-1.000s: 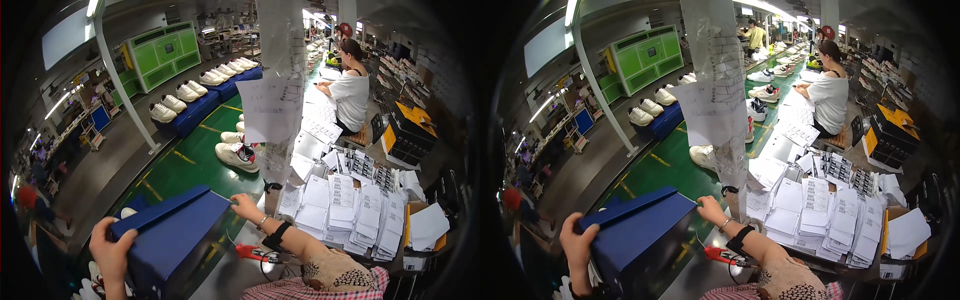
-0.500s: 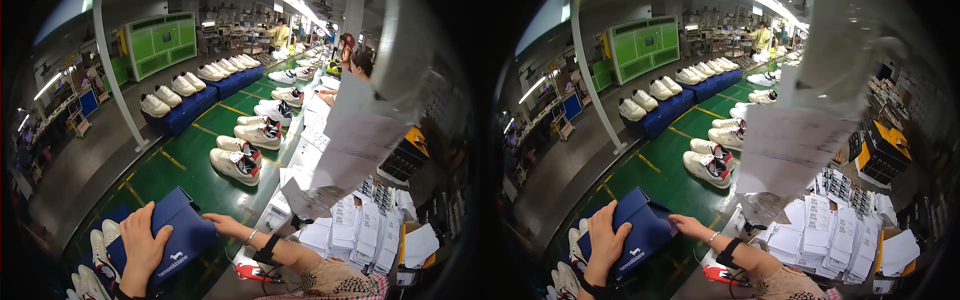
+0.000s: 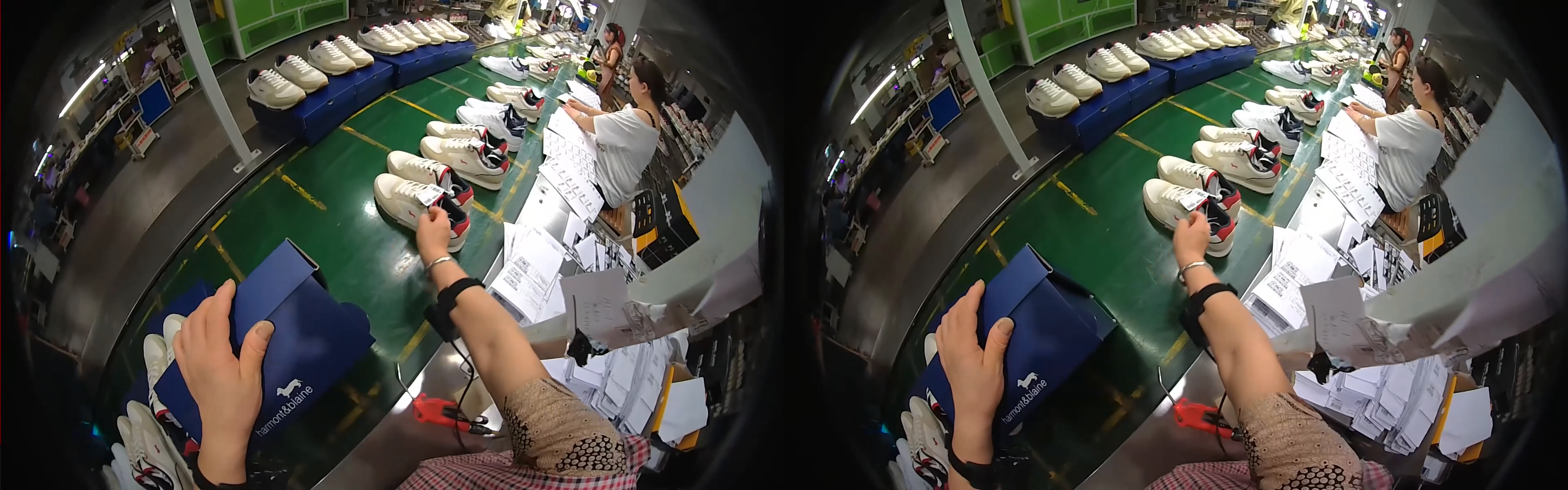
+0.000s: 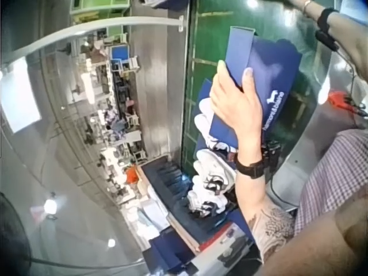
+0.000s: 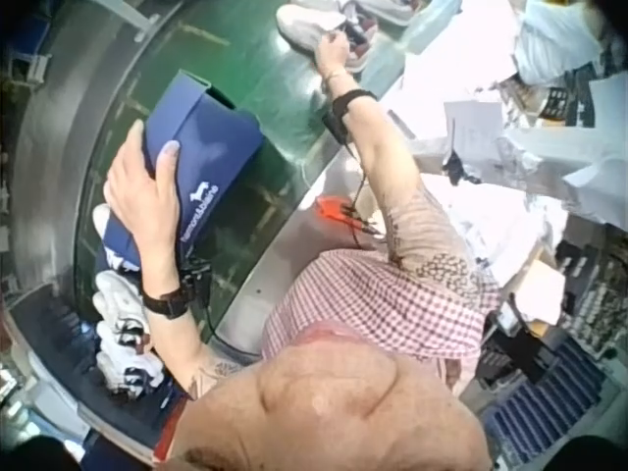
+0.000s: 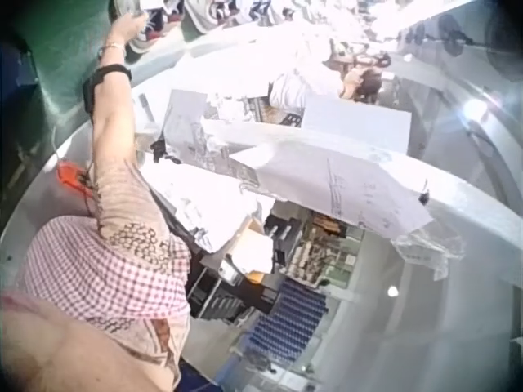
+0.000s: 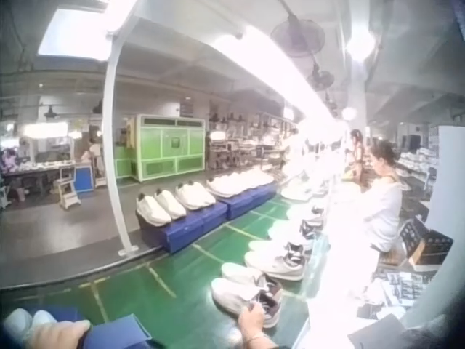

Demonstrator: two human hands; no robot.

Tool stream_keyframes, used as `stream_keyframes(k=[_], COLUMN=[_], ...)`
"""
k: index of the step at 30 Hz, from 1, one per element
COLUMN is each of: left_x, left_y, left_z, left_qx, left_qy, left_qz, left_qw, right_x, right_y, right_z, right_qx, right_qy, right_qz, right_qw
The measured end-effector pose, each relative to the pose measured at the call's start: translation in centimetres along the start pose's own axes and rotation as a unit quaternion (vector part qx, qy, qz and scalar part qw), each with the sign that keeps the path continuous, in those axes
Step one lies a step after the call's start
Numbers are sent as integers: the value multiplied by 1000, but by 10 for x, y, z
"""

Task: Picking up shoes from an assembly line, placing them into the correct branded boxes, and organizing the boxes.

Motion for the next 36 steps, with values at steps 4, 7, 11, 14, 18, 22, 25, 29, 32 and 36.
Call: stream_keyframes(k=[4,7,11,14,18,22,25,29,32,36], left_x=[-3,-2,-3,-6,0,8,9,4,7,7], left_y=[-1,0,-4,-9,-5,9,19,27,35,43], left_z=[-11,-12,-8,-13,-8,20,6,9,11,21], left_qx=[11,12,-9,-1,-19,-117,-5,76,82,76], left_qy=[9,16,2,-14,-32,21,136,279,309,276], left_qz=[-11,-12,7,10,22,58,2,-5,26,58], left_qw=[1000,1000,1000,1000,999,991,991,957,947,956], right_x=[-39,-40,-32,-32,-2,84,111,138,143,157], right_y=[-6,-8,-11,17,113,199,250,283,287,267], right_z=[14,5,-15,-69,-177,-228,-227,-226,-222,-231], right_qx=[-249,-273,-254,-191,-60,275,319,439,422,454], right_qy=[-197,-233,-316,-378,-391,-249,-257,-197,-173,-121], right_qz=[-249,-260,-240,-290,-431,-453,-535,-533,-528,-317], right_qw=[915,896,882,858,811,811,739,696,716,824])
Point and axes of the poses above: each hand's wrist, its own y-axis away from the middle knuckle, its own x-axis out of the back of the hand, z = x × y, the point moved 8 cm from there along -y, towards the middle knuckle, and after that the axes turned 9 degrees about -x, right-handed, at the moved point
